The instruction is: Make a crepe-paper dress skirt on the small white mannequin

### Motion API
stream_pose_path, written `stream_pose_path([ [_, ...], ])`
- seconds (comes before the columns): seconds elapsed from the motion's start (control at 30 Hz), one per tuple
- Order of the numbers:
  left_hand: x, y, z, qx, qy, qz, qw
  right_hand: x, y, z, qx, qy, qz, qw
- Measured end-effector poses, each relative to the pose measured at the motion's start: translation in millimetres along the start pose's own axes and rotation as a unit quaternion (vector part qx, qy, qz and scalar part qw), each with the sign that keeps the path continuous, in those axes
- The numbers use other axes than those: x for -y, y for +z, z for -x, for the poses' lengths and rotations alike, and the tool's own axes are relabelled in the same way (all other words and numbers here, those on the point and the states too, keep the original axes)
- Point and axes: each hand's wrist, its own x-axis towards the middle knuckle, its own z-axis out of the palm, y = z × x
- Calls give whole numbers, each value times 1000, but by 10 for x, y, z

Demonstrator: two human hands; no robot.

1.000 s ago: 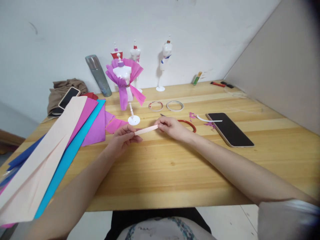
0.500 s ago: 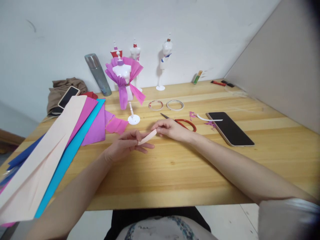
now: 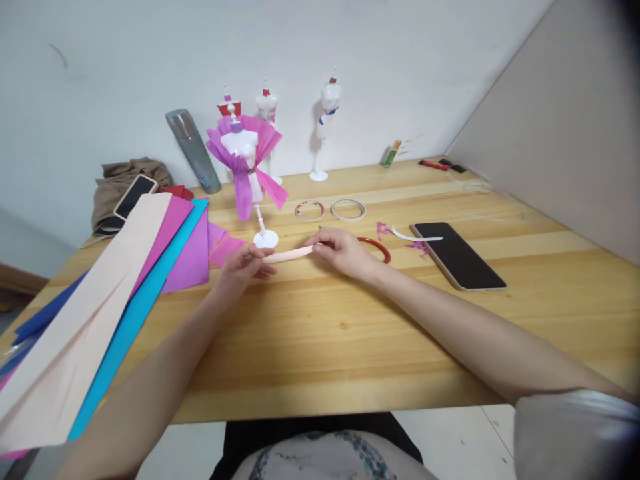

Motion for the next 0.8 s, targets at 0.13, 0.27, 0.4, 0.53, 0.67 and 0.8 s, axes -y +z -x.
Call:
stream_pose_path([
  [0.13,61,-28,-56,-61,43,-40,996,3,25,45,-51,-113,70,990],
  [0.27,112,-82,-97,-91,112,-160,976,-93,57,71,-65,-182,119,974],
  [0.4,110,-133,-100,-65,197,-350,913,-221,102,62,-18,-185,180,966],
  [0.53,101,-114,-60,-10,177,-466,867,-267,142,43,21,-179,211,961],
  [0.67,103,-64,-32,-30,117,-495,861,-255,164,39,30,-156,217,963],
  [0.8,128,-62,-45,-56,91,-466,878,-250,185,44,40,-139,184,972],
])
